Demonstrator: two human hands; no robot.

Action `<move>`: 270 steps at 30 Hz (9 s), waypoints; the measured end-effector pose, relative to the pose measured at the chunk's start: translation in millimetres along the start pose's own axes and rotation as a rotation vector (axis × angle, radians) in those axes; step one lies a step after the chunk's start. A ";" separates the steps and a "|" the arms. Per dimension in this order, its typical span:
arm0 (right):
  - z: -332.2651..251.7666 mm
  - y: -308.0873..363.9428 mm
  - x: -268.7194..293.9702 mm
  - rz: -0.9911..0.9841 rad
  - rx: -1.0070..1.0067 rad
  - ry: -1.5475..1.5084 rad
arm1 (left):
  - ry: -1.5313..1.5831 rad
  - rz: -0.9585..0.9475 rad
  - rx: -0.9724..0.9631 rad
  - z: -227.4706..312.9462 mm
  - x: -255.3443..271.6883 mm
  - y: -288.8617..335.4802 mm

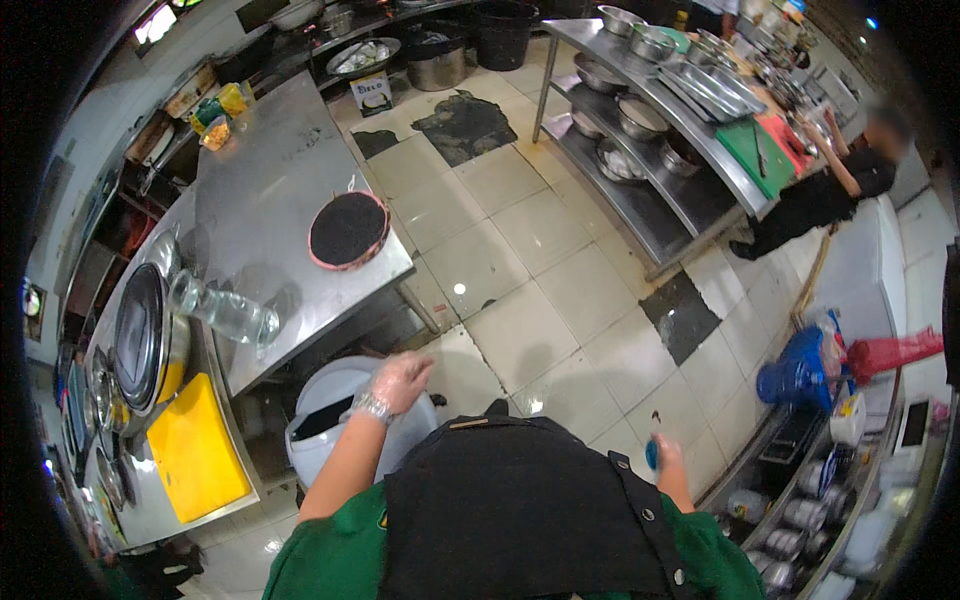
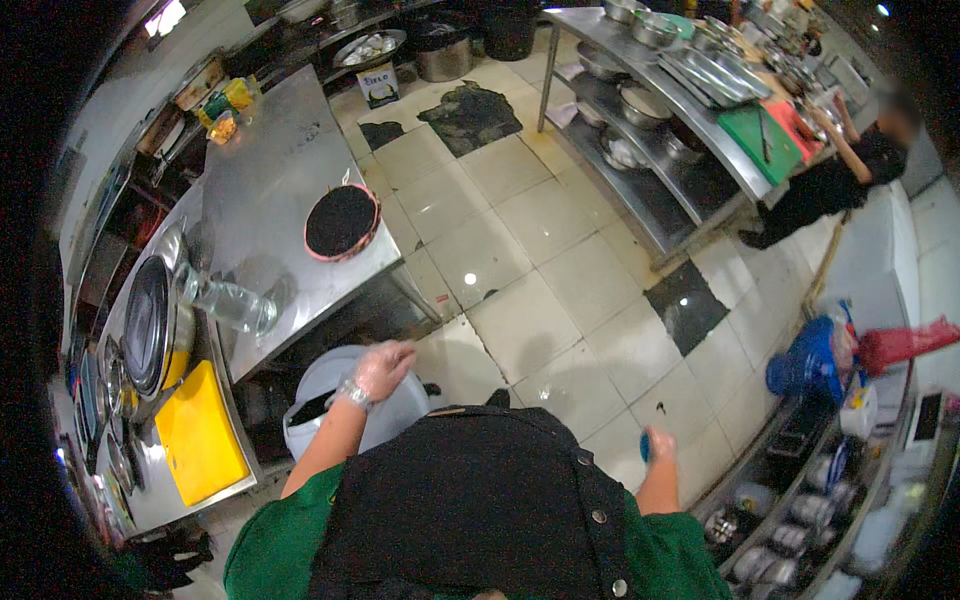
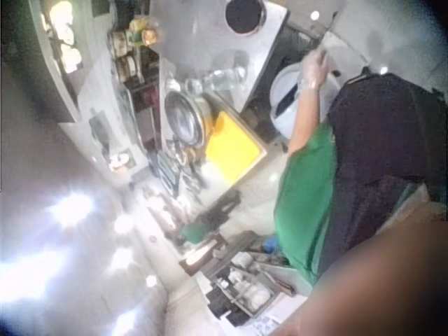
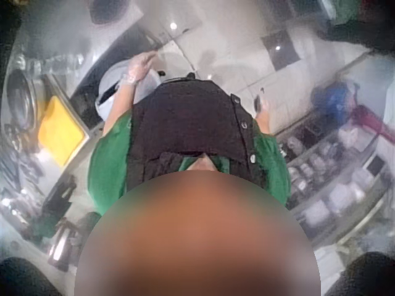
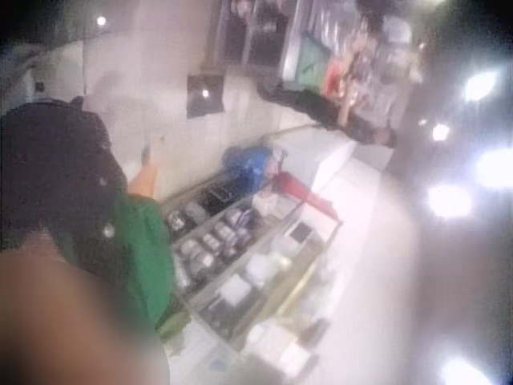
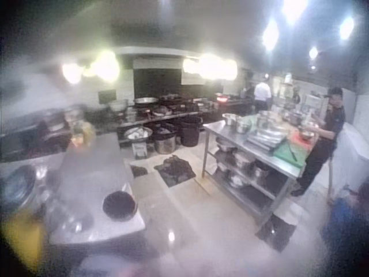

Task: The person assembles a dish on a banana leaf by placing a hard-boiled egg, scooping a meat curry, adding sliced fried items, and topping with rice. The person then folds the banana leaf into a parcel and wraps it in paper.

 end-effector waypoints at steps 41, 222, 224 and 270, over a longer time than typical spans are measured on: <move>-987.9 -443.0 -732.4 -0.537 0.689 1.392 | 0.090 0.646 0.470 -379.8 297.9 -663.3; -1628.2 1292.3 -2816.2 -1.124 1.951 1.560 | -0.844 1.137 2.367 -2015.5 1057.0 66.5; -1620.8 1296.6 -2805.6 -1.164 1.946 1.630 | -0.846 1.131 2.367 -2017.9 1055.0 65.3; -1629.8 1235.7 -2658.9 -1.727 1.494 1.513 | -0.976 1.005 2.264 -2045.9 1071.1 73.6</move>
Point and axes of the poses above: each hand's wrist, its own y-axis away from the middle knuckle, its own x-axis out of the back of the hand, z = x × y, the point moved 4 cm from there along -y, towards the middle knuckle, and after that the axes turned 11 degrees about -y, right-handed, at the moved point
